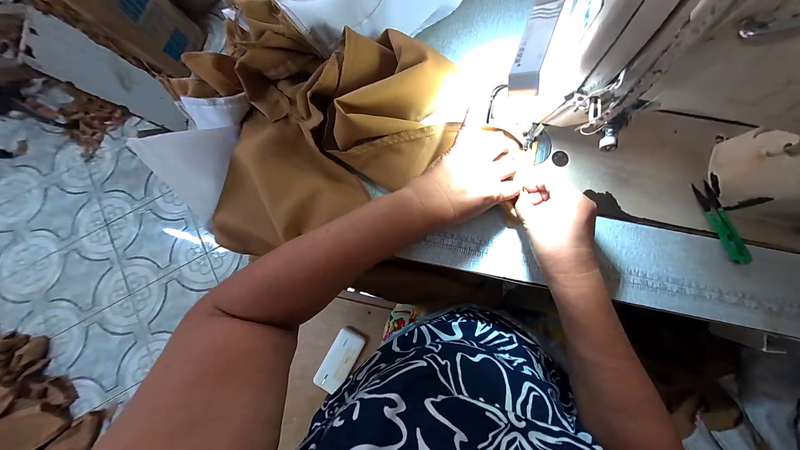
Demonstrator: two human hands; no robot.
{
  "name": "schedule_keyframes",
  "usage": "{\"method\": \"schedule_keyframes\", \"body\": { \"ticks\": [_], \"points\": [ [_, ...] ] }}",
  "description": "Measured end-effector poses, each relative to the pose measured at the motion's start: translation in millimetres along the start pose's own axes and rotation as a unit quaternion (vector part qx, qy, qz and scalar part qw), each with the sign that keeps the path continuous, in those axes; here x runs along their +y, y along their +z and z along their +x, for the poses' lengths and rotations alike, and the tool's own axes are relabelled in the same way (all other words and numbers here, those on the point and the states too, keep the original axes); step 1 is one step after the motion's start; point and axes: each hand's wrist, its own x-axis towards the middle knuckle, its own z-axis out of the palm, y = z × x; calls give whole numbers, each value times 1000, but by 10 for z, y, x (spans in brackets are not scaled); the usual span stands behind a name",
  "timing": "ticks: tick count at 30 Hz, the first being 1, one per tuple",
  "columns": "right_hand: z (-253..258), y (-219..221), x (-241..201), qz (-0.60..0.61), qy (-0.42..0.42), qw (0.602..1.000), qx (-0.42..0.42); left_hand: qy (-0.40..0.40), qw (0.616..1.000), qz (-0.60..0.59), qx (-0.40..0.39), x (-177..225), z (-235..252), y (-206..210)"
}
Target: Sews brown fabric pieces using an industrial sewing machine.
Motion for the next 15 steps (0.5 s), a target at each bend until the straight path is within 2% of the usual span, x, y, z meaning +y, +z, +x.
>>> {"method": "schedule_keyframes", "body": {
  "ticks": [6, 10, 15],
  "points": [
    [-47, -32, 25, -24, -31, 999, -20, -55, 998, 6, -26, 147, -58, -6],
    [-38, -20, 37, -27, -47, 998, -13, -58, 998, 8, -1, 135, -85, 46],
    [-43, -24, 29, -19, -49, 999, -5, -55, 998, 13, -19, 118, -81, 42]
  ]
}}
